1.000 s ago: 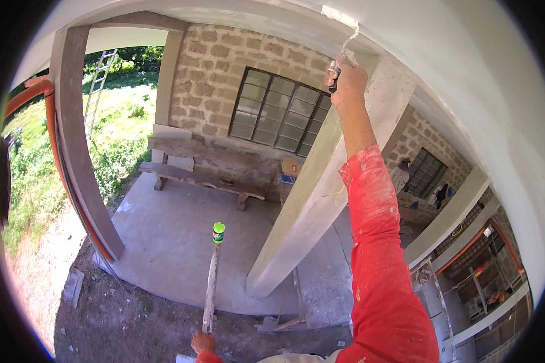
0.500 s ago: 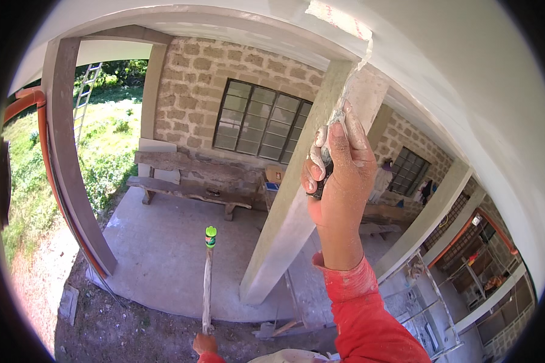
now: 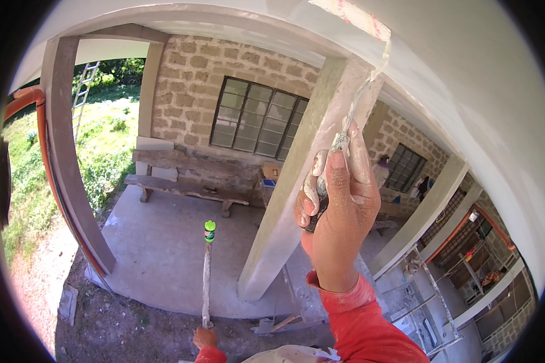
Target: The person paints a white ceiling using a roller attached to an extension pole. They repeatedly dip the roller into a paint bucket and apply white paint to the ceiling surface in a covered outdoor porch area.
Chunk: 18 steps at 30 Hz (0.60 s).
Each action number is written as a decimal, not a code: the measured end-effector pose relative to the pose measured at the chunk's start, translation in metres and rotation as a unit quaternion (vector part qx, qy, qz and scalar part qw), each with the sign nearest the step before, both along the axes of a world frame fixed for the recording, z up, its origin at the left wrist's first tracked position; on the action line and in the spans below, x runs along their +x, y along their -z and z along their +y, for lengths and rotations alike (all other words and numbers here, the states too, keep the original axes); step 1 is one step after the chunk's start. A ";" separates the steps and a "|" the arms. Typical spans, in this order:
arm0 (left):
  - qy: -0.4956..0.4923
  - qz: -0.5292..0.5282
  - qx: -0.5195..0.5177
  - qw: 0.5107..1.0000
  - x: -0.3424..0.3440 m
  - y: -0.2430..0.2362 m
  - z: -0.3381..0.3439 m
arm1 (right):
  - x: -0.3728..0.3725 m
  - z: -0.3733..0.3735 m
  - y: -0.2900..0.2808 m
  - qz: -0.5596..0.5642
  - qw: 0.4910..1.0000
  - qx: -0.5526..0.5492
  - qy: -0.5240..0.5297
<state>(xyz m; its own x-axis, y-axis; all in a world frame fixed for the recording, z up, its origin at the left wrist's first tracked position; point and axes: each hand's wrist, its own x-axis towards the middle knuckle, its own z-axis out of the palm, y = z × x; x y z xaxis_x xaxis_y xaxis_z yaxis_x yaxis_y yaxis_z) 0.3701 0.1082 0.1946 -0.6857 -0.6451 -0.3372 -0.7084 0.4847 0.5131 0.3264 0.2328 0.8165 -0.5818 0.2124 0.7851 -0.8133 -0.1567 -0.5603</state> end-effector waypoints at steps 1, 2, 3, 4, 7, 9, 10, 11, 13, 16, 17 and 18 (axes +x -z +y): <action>0.000 -0.002 -0.001 1.000 -0.001 -0.001 0.001 | -0.005 0.001 -0.002 -0.005 1.000 -0.002 0.004; 0.000 -0.004 -0.002 1.000 -0.001 -0.001 0.002 | -0.012 0.003 -0.006 -0.009 1.000 -0.001 -0.002; 0.001 -0.005 -0.002 1.000 -0.001 0.001 0.001 | -0.023 0.004 -0.010 -0.013 1.000 0.001 -0.008; -0.001 -0.006 -0.002 1.000 0.000 0.003 0.000 | -0.036 0.005 -0.014 -0.017 1.000 0.002 -0.017; -0.004 -0.005 -0.006 1.000 -0.002 0.015 0.000 | -0.080 0.011 -0.030 -0.026 0.999 -0.003 -0.023; -0.006 -0.004 -0.009 1.000 -0.003 0.016 0.000 | -0.110 0.011 -0.041 -0.031 0.999 -0.001 -0.027; -0.006 -0.003 -0.011 1.000 -0.003 0.012 0.001 | -0.126 0.013 -0.047 -0.034 0.999 0.000 -0.027; -0.005 -0.002 -0.013 1.000 -0.004 0.008 0.002 | -0.143 0.016 -0.053 -0.035 0.999 -0.003 -0.032; -0.010 -0.010 -0.009 1.000 -0.006 0.001 0.003 | -0.179 0.024 -0.066 -0.040 0.998 -0.007 -0.043; -0.019 -0.031 -0.012 0.999 -0.007 0.002 0.003 | -0.227 0.026 -0.086 -0.053 0.997 -0.001 -0.061; -0.023 -0.039 -0.015 0.999 -0.008 0.003 0.002 | -0.244 0.026 -0.092 -0.057 0.996 -0.001 -0.067; -0.025 -0.040 -0.014 0.999 -0.007 0.003 0.002 | -0.261 0.025 -0.098 -0.062 0.995 0.000 -0.073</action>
<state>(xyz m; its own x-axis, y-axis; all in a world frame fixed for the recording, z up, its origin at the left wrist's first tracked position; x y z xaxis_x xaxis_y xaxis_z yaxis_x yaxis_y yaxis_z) 0.3628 0.1104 0.1914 -0.6246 -0.6875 -0.3705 -0.7698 0.4621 0.4403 0.0650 0.2576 0.9141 -0.6986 0.1191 0.7056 -0.7069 -0.2676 -0.6547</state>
